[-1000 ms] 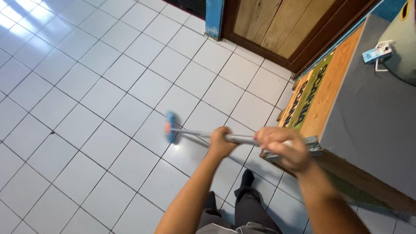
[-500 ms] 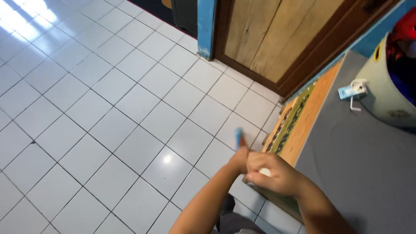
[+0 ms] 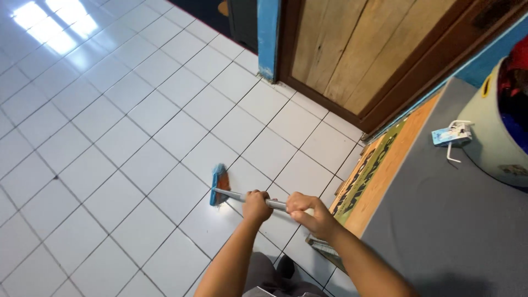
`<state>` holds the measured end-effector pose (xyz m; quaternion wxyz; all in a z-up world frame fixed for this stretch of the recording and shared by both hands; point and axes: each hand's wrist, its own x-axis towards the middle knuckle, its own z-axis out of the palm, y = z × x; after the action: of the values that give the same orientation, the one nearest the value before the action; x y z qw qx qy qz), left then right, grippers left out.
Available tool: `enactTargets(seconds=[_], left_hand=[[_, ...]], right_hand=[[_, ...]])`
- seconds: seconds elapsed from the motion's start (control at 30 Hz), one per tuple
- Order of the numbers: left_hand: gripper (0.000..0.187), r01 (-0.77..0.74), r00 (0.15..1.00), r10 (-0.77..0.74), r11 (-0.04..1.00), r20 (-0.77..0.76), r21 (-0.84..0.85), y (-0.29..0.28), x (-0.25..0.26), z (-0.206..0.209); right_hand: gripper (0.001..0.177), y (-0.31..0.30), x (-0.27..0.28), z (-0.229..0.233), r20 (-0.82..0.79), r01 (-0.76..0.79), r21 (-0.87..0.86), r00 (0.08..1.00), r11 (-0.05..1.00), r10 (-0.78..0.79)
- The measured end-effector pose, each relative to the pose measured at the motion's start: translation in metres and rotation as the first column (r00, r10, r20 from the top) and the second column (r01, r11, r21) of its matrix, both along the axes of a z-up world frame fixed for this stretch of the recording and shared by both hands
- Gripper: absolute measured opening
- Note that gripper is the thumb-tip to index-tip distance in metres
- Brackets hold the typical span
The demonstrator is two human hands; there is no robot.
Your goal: Sweeping a tiled floor using a broom.
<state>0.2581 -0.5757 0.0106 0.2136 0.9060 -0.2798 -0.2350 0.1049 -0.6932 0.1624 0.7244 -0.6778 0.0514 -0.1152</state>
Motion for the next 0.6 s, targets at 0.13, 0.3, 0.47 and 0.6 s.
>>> enactTargets(seconds=[0.13,0.3,0.47,0.6], left_hand=[[0.036,0.123,0.991,-0.116,0.985,0.070,-0.119,-0.058,-0.021,0.025],[0.025,0.481,0.854,-0.507,0.855,-0.120,-0.193,-0.141,-0.061,0.096],[0.026,0.533,0.785,-0.597,0.787,-0.165,-0.313,-0.202,-0.060,0.096],[0.036,0.555,0.680,-0.728,0.586,-0.084,-0.591,-0.231,-0.022,0.008]], right_hand=[[0.020,-0.056,-0.034,0.025,0.076,0.106,-0.017,0.992,0.994,-0.104],[0.025,-0.113,-0.086,0.098,0.310,0.172,-0.001,0.937,0.985,-0.163],[0.026,-0.127,-0.060,0.109,0.179,0.181,-0.314,0.975,0.932,-0.129],[0.031,-0.119,0.015,0.092,-0.217,-0.120,-0.519,0.976,0.846,0.005]])
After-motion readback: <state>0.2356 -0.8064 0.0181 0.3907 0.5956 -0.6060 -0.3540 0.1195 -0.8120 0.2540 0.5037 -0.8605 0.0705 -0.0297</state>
